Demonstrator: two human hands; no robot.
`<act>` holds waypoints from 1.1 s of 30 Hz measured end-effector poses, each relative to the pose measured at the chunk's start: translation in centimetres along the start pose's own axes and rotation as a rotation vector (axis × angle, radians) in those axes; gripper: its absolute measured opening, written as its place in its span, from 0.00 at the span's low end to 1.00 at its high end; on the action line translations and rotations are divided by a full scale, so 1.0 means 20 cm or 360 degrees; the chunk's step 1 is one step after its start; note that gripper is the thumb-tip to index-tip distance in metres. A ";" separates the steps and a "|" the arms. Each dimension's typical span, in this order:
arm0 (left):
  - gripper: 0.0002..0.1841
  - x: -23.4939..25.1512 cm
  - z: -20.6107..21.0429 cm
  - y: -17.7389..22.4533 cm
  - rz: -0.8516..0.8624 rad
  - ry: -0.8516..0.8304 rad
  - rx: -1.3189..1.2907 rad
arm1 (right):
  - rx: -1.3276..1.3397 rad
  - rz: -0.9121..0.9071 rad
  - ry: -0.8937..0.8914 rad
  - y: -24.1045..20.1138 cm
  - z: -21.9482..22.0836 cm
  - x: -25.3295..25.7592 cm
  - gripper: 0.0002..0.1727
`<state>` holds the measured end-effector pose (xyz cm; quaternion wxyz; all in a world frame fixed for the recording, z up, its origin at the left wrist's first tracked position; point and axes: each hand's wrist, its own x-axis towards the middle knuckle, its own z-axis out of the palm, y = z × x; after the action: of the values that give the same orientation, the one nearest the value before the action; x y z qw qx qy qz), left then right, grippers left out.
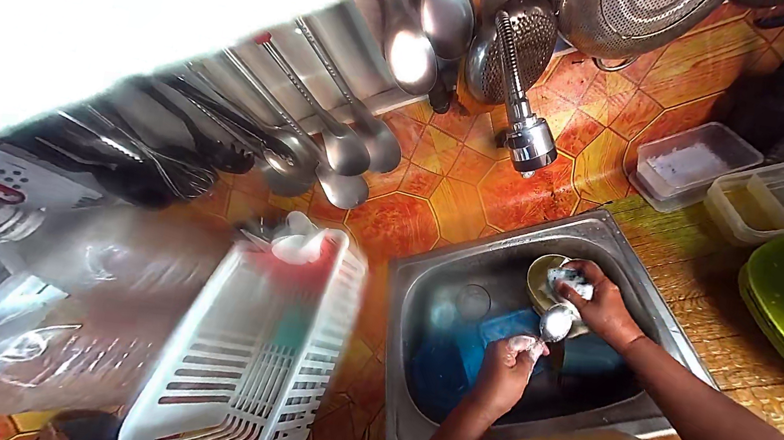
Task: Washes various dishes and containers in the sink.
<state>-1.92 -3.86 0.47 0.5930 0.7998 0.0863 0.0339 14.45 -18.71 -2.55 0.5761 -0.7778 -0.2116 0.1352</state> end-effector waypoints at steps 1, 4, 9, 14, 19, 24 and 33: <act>0.12 0.00 -0.02 0.01 0.0034 -0.0002 0.0010 | -0.0074 -0.0004 0.0017 0.02 -0.02 0.01 0.27; 0.12 0.02 -0.08 0.02 0.0020 -0.0001 0.0095 | -0.0011 -0.0025 0.0162 -0.01 -0.09 0.01 0.27; 0.14 0.04 -0.07 0.01 -0.0265 -0.0082 0.0055 | 0.0107 -0.0109 0.0163 -0.15 -0.18 0.00 0.27; 0.17 0.08 -0.06 0.11 -0.0450 -0.0001 0.0656 | 0.0157 -0.0191 0.0070 -0.19 -0.10 -0.07 0.29; 0.18 0.12 -0.06 0.21 -0.0660 -0.0140 0.1172 | -0.0258 -0.0366 -0.0106 -0.24 -0.06 -0.11 0.24; 0.19 0.13 0.01 0.25 -0.0723 -0.0252 0.1363 | -0.1018 -0.0357 -0.0401 -0.24 0.15 -0.18 0.15; 0.20 0.10 -0.04 0.18 -0.0891 -0.0218 0.1342 | -0.0968 0.0115 -0.0166 -0.10 0.02 -0.07 0.19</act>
<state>0.30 -3.76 4.01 0.2094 0.9162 0.2644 -0.2165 12.66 -18.50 -0.76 0.3002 -0.9136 -0.2439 0.1257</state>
